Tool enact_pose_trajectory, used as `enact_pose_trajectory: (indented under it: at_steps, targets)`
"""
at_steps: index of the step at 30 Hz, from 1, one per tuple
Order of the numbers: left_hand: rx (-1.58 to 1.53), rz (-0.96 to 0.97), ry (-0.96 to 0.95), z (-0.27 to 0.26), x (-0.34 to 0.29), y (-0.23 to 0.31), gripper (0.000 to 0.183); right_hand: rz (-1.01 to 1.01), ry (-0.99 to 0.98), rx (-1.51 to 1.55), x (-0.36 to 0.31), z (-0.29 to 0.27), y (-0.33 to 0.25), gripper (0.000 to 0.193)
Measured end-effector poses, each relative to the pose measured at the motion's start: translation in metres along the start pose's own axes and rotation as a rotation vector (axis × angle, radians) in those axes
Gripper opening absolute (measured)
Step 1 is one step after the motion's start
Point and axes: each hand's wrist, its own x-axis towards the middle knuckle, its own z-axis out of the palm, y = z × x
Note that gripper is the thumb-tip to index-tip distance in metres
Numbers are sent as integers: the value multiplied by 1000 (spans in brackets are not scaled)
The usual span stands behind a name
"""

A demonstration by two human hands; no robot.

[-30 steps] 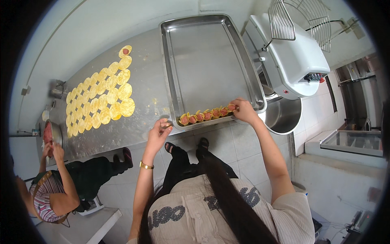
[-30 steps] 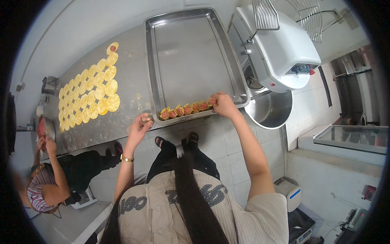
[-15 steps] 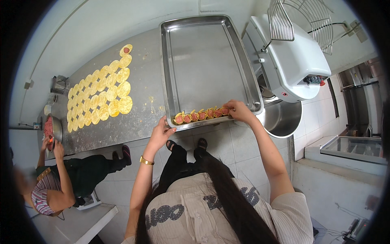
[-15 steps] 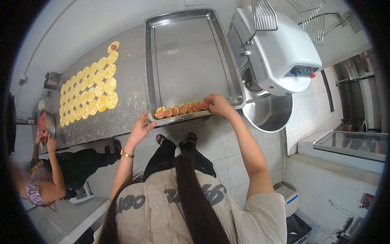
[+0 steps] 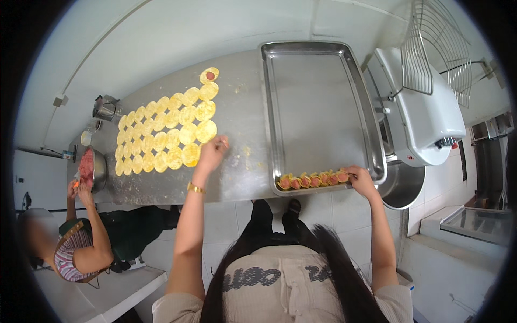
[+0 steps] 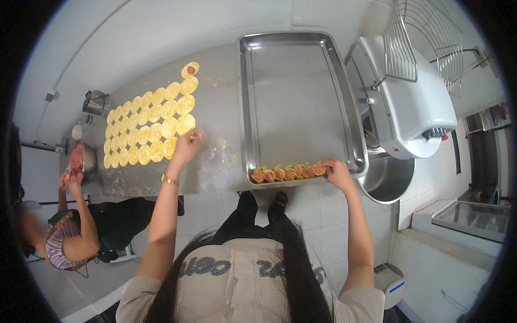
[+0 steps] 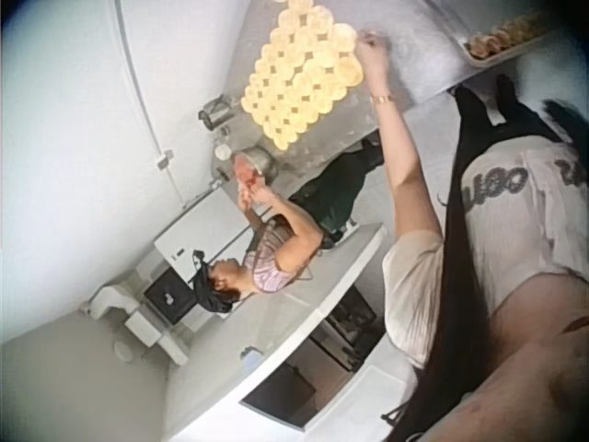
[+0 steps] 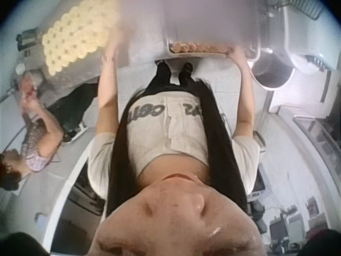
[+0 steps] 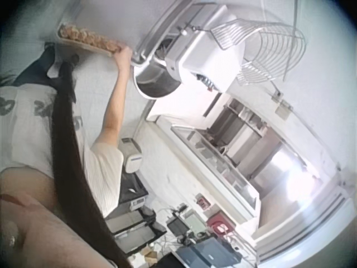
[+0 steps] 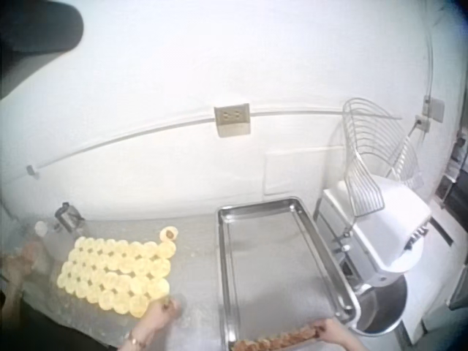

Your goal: The person places a small red filling onto round yellow dough discs, folds each disc in half to enclose the filling, and places the finished pastries onto a metal tray. A coworker is visible in the background also preparing pastries.

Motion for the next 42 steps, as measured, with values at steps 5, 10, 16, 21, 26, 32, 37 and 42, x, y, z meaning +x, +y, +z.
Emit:
enact_pose_trajectory:
  at_steps: [5, 10, 16, 21, 26, 32, 37, 42]
  targets:
    - [57, 128, 330, -56, 145, -79, 19, 91, 84, 32, 4, 3, -5, 37]
    - [285, 105, 254, -88, 292, -151, 26, 250, 137, 9, -6, -6, -10, 28]
    - [313, 117, 108, -74, 368, -157, 31, 325, 266, 31, -16, -7, -22, 38]
    - [41, -35, -79, -70, 388, -150, 22, 369, 185, -22, -7, 3, -31, 44]
    - [-831, -291, -52, -73, 378, -137, 24, 348, 118, -93, 3, 14, -24, 42]
    - [-1225, -230, -101, -84, 352, -129, 36, 327, 63, -137, 8, 20, -12, 39]
    - [-1497, -238, -55, -92, 321, -122, 37, 233, -3, -100, 9, 18, -4, 44]
    - [-1627, -170, -224, -103, 248, -103, 40, 171, -89, -67, 7, 5, -9, 47]
